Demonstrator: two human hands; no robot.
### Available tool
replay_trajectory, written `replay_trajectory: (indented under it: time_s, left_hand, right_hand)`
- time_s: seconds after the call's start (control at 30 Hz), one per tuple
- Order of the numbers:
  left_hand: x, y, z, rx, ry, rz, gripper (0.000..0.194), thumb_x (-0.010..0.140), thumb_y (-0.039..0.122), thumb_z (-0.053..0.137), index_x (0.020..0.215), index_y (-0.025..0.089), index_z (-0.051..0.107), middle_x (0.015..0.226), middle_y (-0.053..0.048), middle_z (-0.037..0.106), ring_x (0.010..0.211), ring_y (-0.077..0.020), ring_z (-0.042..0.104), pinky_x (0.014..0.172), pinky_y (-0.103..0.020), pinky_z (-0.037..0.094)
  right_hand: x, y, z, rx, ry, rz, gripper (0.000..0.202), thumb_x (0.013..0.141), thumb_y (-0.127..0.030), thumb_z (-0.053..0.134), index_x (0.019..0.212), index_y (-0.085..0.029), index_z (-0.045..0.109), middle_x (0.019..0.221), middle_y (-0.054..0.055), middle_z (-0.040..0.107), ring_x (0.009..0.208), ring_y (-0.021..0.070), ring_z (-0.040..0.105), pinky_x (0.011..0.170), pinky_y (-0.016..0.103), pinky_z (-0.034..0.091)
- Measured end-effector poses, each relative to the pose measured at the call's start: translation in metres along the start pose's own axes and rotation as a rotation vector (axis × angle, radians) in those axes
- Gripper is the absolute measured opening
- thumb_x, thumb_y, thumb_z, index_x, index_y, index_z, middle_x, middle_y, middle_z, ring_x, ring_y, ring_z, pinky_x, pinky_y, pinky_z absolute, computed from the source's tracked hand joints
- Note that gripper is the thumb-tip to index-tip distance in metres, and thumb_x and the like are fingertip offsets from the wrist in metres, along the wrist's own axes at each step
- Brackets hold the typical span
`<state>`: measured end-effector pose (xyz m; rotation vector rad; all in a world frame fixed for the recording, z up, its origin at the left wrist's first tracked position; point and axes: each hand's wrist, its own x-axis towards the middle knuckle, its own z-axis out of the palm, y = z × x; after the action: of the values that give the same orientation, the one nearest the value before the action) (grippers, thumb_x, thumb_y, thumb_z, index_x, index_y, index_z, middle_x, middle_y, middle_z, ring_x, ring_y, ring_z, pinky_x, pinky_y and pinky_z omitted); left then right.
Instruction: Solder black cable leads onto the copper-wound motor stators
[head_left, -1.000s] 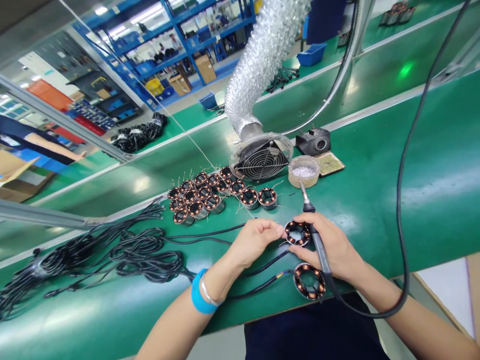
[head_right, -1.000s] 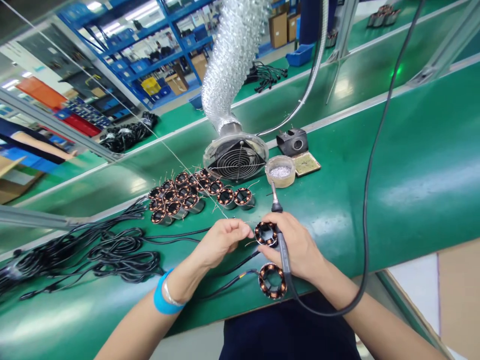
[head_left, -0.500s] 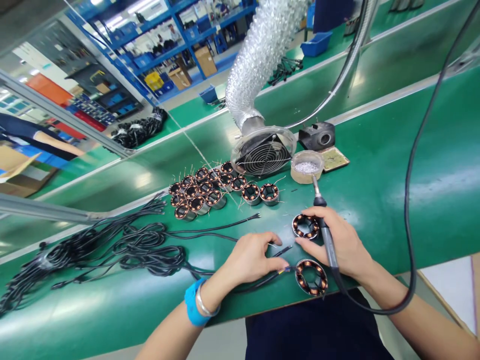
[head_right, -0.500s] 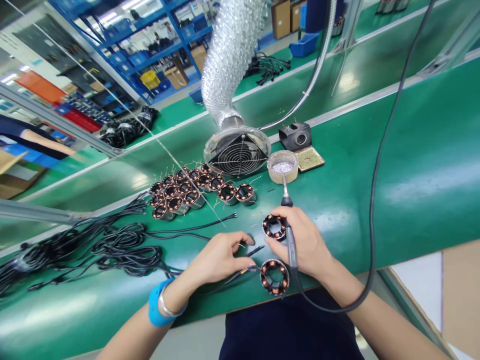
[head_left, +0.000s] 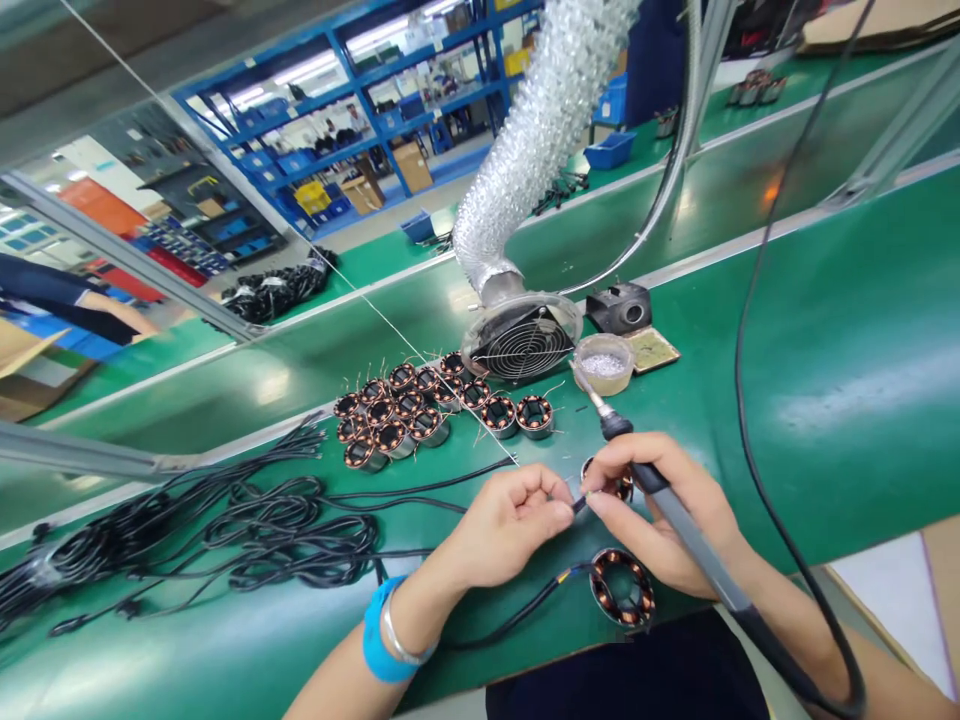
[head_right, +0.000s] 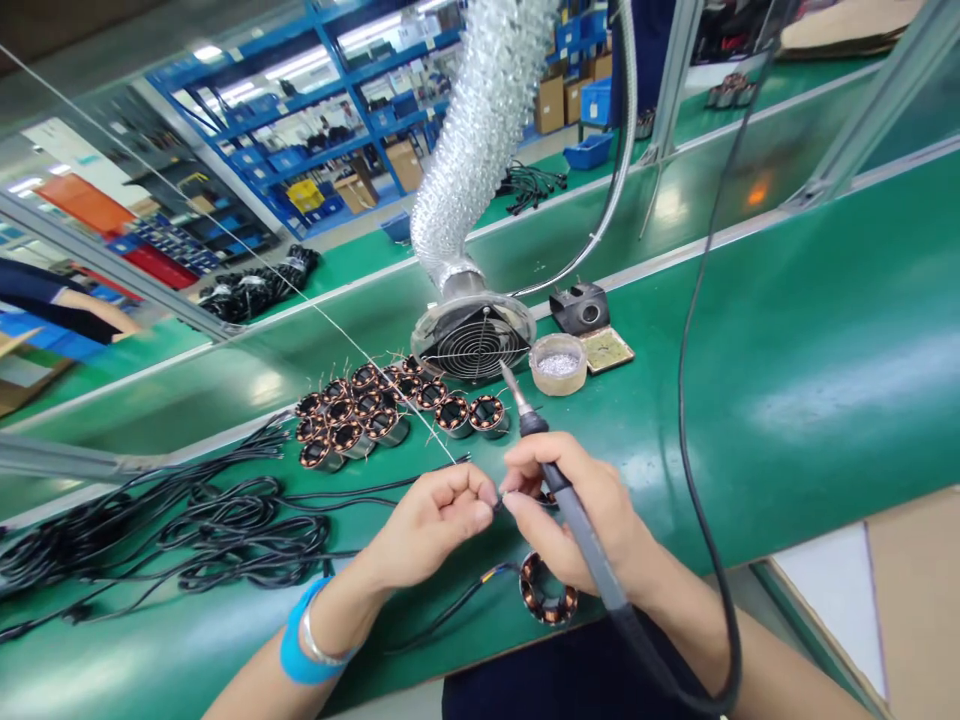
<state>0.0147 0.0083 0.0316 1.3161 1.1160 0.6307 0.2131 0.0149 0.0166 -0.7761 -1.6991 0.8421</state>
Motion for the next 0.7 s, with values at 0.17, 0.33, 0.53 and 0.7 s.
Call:
replay_trajectory:
  time_s: [0.17,0.33,0.53,0.7]
  left_hand:
    - [0.012,0.001,-0.01,0.016,-0.103,0.142,0.051,0.09,0.062,0.05,0.079,0.015,0.064,0.077,-0.003,0.054,0.073,-0.014,0.049,0.068,-0.026,0.039]
    - [0.01,-0.003,0.002,-0.215,-0.248,0.002,0.044,0.094,0.06,0.044,0.086,0.018,0.052,0.069,0.001,0.057,0.046,-0.008,0.042,0.048,-0.022,0.032]
    - [0.008,-0.012,0.011,-0.111,0.007,0.144,0.036,0.097,0.051,0.045,0.083,0.018,0.049,0.056,0.006,0.046,0.054,-0.0089,0.037,0.06,-0.023,0.034]
    - [0.008,-0.02,0.012,-0.157,0.173,0.111,0.035,0.095,0.054,0.046,0.086,0.02,0.046,0.063,0.007,0.036,0.054,-0.0093,0.029,0.052,-0.022,0.027]
  right_hand:
    - [0.005,0.001,0.005,0.051,-0.037,-0.087,0.029,0.087,-0.008,0.059,0.108,-0.027,0.053,0.09,-0.001,0.067,0.077,0.0129,0.067,0.07,0.024,0.056]
    - [0.011,0.0,0.008,-0.035,0.016,0.025,0.035,0.082,-0.011,0.062,0.113,-0.025,0.052,0.091,0.0,0.065,0.075,0.0129,0.066,0.067,0.023,0.057]
    - [0.009,-0.003,0.017,-0.062,0.052,0.125,0.036,0.08,-0.012,0.059,0.111,-0.025,0.048,0.075,-0.004,0.062,0.058,0.0104,0.059,0.055,0.021,0.053]
    - [0.002,-0.004,0.024,-0.098,0.015,0.118,0.036,0.079,-0.011,0.057,0.111,-0.025,0.05,0.077,-0.004,0.062,0.065,0.0108,0.062,0.063,0.021,0.054]
